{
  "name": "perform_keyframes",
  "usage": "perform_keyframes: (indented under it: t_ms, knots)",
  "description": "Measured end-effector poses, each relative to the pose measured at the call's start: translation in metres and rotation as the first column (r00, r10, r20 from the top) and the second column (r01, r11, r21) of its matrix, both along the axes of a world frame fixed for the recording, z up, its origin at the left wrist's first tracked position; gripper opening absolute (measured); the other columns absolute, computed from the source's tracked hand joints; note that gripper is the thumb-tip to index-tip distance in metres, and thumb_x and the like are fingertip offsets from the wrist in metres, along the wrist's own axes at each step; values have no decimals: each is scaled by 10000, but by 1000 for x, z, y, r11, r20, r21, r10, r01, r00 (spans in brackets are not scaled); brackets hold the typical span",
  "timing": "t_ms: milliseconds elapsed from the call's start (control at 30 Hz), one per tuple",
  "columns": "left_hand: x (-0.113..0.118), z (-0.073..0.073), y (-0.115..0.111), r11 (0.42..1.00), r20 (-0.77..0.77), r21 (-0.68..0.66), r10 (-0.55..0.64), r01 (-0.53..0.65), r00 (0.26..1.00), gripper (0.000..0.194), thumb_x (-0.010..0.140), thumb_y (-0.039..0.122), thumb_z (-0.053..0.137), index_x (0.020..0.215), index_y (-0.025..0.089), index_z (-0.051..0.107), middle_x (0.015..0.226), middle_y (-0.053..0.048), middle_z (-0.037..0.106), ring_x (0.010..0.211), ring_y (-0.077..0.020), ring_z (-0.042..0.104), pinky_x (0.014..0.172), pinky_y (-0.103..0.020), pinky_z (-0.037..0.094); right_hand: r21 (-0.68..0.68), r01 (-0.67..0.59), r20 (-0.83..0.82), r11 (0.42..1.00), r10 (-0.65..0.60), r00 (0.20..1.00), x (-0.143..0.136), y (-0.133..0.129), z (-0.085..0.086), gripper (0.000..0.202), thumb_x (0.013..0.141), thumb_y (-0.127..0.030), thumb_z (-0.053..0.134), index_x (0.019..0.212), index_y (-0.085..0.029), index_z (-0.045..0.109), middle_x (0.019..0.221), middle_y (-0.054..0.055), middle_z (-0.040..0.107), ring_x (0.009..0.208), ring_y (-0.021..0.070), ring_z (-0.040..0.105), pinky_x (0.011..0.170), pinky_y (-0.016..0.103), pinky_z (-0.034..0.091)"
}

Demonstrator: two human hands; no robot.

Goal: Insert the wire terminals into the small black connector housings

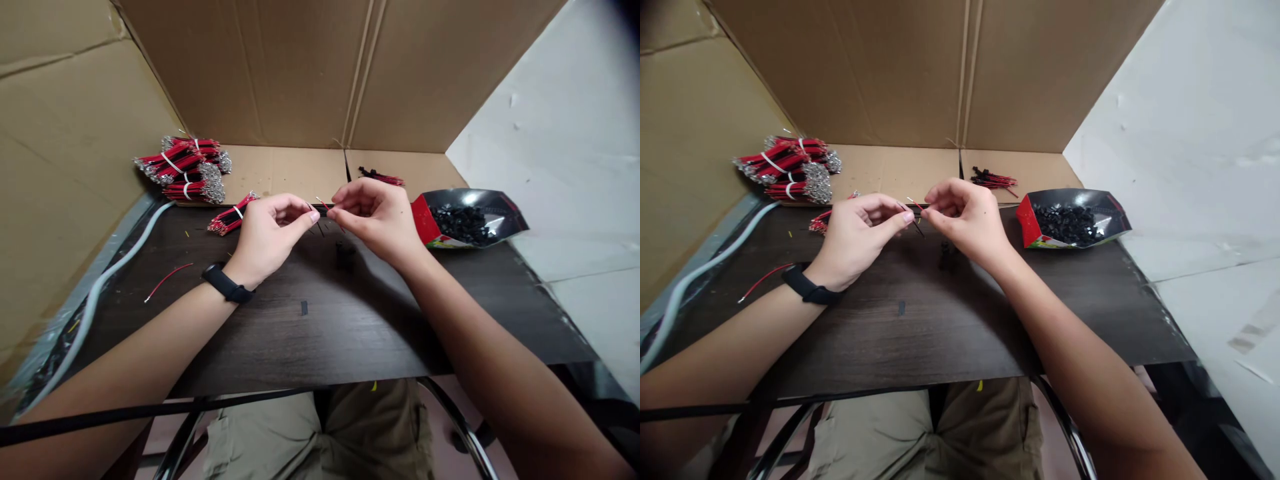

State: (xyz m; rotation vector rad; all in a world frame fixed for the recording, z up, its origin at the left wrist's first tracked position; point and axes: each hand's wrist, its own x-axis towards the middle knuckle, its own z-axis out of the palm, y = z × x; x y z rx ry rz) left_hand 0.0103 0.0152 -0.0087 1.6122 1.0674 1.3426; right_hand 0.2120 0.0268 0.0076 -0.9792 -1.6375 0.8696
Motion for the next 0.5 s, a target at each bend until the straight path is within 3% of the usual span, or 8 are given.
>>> perform_keyframes:
  t_ms: [100,333,500]
  knots:
    - [1,-1,-1,999,42,-12,-34,34,999,121,853,241,881,894,169,793,938,-50,824,874,-186,775,835,-292,623,-61,-36,-120,997,28,992,-5,-2,-4,243,751,-283,902,892,-184,730,834,17,762,724,127,678,652,278,537]
    - [4,0,-5,999,66,-51,-9,12,998,146,828,268,907,875,175,805,941,-66,829,888,-209,792,858,-324,658,-159,-54,-107,986,37,994,-5,-4,-4,401,679,-443,995,855,-193,736,842,37,773,759,158,703,683,311,579]
    - [6,2,-7,994,85,-107,10,-1,996,203,807,313,938,874,170,810,926,-79,825,858,-215,794,820,-328,673,-143,-56,-107,988,41,993,-4,-3,-5,388,701,-446,987,861,-190,744,849,41,781,761,158,712,707,321,590]
